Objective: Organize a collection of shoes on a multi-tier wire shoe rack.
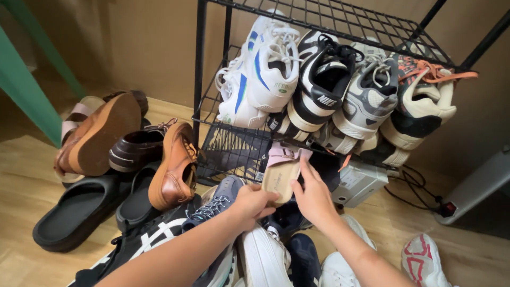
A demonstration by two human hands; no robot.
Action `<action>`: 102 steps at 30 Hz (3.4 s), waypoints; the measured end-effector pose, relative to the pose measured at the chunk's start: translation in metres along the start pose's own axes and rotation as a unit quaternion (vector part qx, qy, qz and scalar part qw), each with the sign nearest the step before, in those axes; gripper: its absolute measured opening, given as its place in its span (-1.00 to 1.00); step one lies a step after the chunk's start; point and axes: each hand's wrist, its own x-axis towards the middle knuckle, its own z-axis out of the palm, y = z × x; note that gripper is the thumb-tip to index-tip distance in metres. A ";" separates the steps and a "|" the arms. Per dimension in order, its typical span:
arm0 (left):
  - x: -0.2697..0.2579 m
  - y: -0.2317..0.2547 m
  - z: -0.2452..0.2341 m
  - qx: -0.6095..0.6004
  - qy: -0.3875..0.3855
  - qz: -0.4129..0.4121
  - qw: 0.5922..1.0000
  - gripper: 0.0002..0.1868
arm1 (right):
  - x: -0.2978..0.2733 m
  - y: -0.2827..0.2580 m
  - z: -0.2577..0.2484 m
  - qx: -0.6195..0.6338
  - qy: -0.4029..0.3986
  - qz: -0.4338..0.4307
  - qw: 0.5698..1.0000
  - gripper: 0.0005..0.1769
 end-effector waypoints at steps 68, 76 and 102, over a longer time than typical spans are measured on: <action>0.087 0.028 0.012 0.418 0.138 0.218 0.871 -0.23 | 0.039 0.028 0.030 -0.039 0.013 -0.096 0.995 -0.39; 0.110 0.004 0.018 0.377 0.109 0.237 0.889 -0.12 | 0.047 0.051 0.029 -0.093 0.024 -0.237 0.967 -0.34; -0.004 0.157 -0.404 0.297 0.328 0.278 0.853 -0.49 | 0.049 -0.252 0.279 0.098 -0.201 -0.093 0.970 -0.57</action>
